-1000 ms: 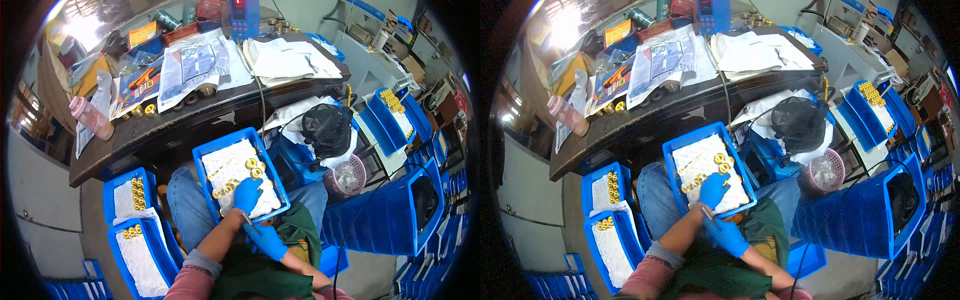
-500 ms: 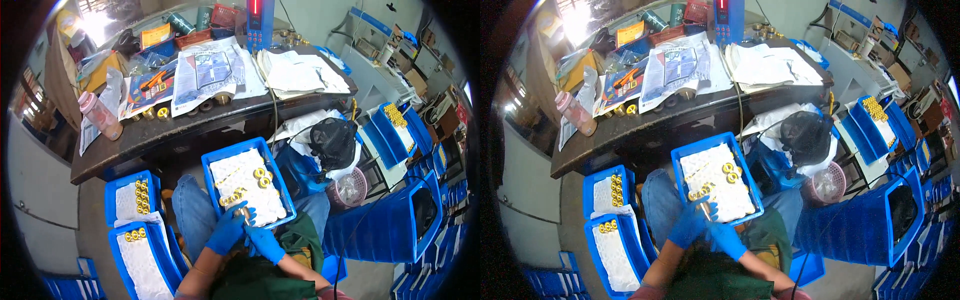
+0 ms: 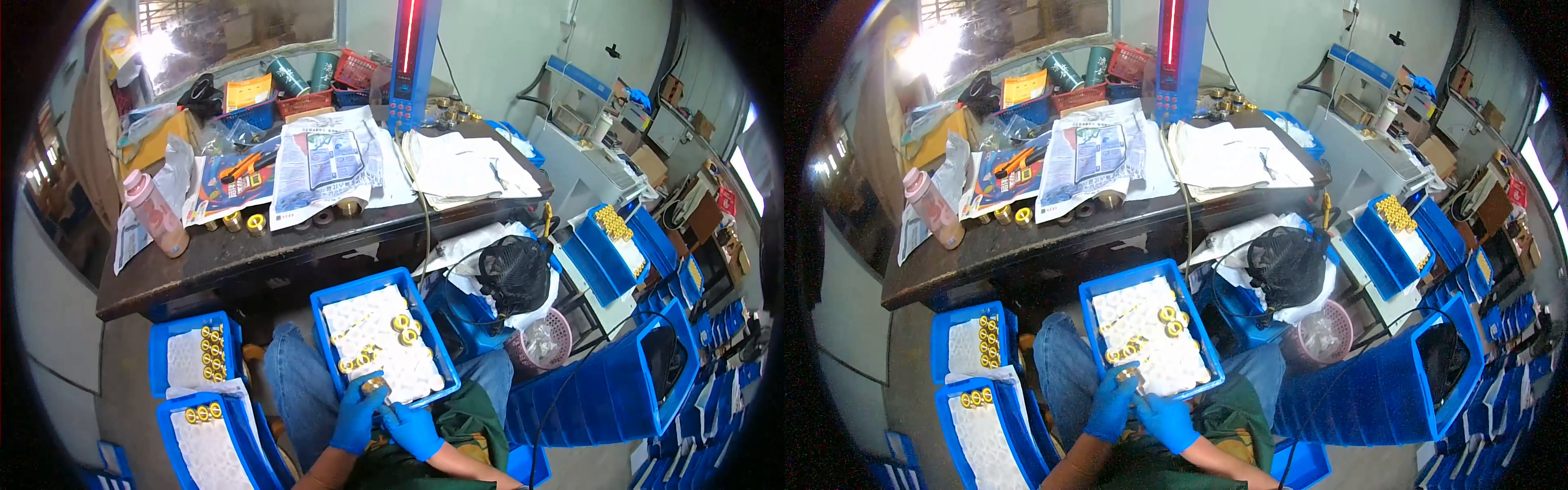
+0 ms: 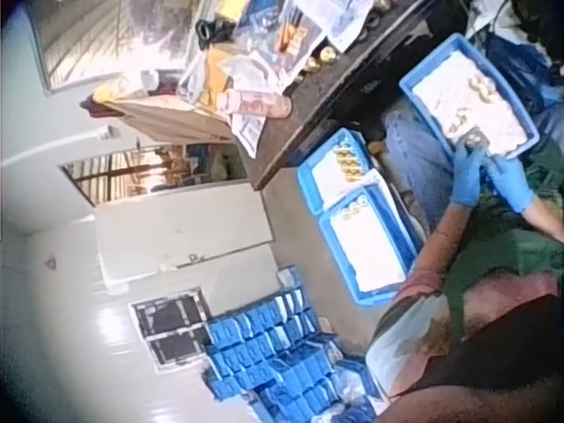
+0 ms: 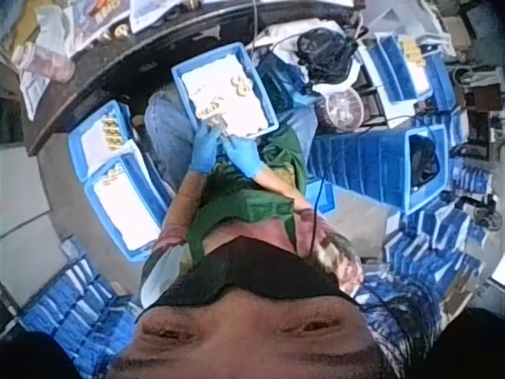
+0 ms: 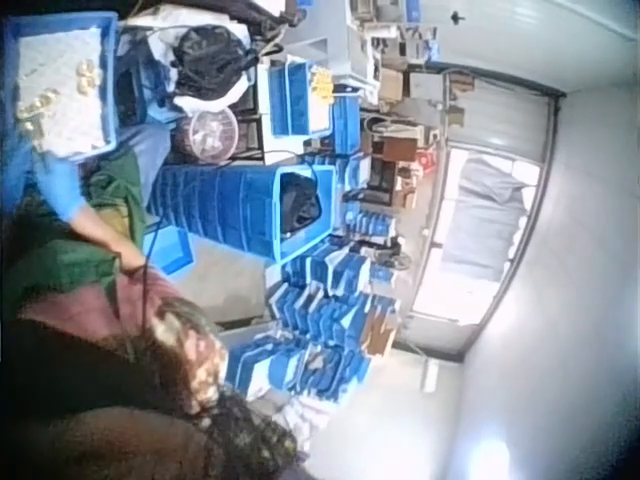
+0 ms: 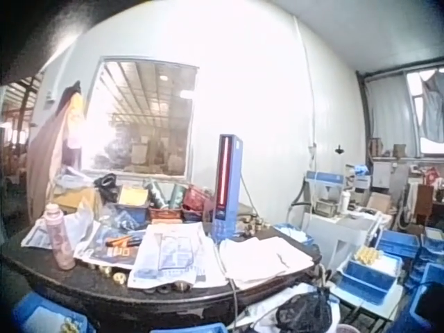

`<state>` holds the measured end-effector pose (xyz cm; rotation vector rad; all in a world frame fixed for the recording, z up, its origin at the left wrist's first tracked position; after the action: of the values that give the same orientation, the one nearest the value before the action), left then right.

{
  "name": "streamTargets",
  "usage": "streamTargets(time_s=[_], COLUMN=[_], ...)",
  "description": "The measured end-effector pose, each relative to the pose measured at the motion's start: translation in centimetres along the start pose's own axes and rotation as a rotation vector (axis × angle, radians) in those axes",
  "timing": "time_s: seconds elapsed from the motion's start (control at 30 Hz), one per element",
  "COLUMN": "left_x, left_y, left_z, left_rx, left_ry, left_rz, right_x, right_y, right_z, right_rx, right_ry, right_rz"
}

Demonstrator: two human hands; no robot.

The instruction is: The person sorts small gold-colored metal components by hand, transferring them from one parts bin to another plastic tray.

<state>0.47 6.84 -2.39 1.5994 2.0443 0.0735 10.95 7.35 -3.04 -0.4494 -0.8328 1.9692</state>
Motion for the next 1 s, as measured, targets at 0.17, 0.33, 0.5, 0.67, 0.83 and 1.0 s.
streamTargets(time_s=[0.17,0.33,0.5,0.67,0.83,1.0], left_x=[0.1,-0.8,-0.3,-1.4,-3.0,-9.3], left_y=[1.7,1.6,0.5,-2.2,-10.4,-20.3], left_z=[-0.9,-2.2,-0.1,0.1,-4.0,-11.1], left_rx=[-0.265,-0.046,-0.075,-0.096,0.116,0.553], left_ry=[-0.014,0.02,0.017,0.031,0.196,0.431], left_rz=[0.175,0.2,0.128,-0.03,-0.383,-0.905], right_x=[-0.1,-0.5,-1.1,-0.7,-1.1,-1.2], right_y=[1.4,0.5,1.2,3.1,3.1,3.2], right_z=[-0.8,-0.6,-0.3,-0.2,1.8,-0.7], right_rx=[0.38,0.606,0.654,0.514,0.356,0.634], right_ry=[0.121,0.295,0.348,0.321,0.197,0.482], right_rz=[0.042,0.142,0.199,0.338,0.451,0.477])
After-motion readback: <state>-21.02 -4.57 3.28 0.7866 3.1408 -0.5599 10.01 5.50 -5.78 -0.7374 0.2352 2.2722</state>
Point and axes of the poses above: each hand's wrist, its own x-axis towards the middle knuckle, its own y-axis out of the palm, z = x × y, the point moved 7 cm from there along x, towards the middle knuckle, and after that the axes turned 5 degrees about z, right-handed, at the moved point
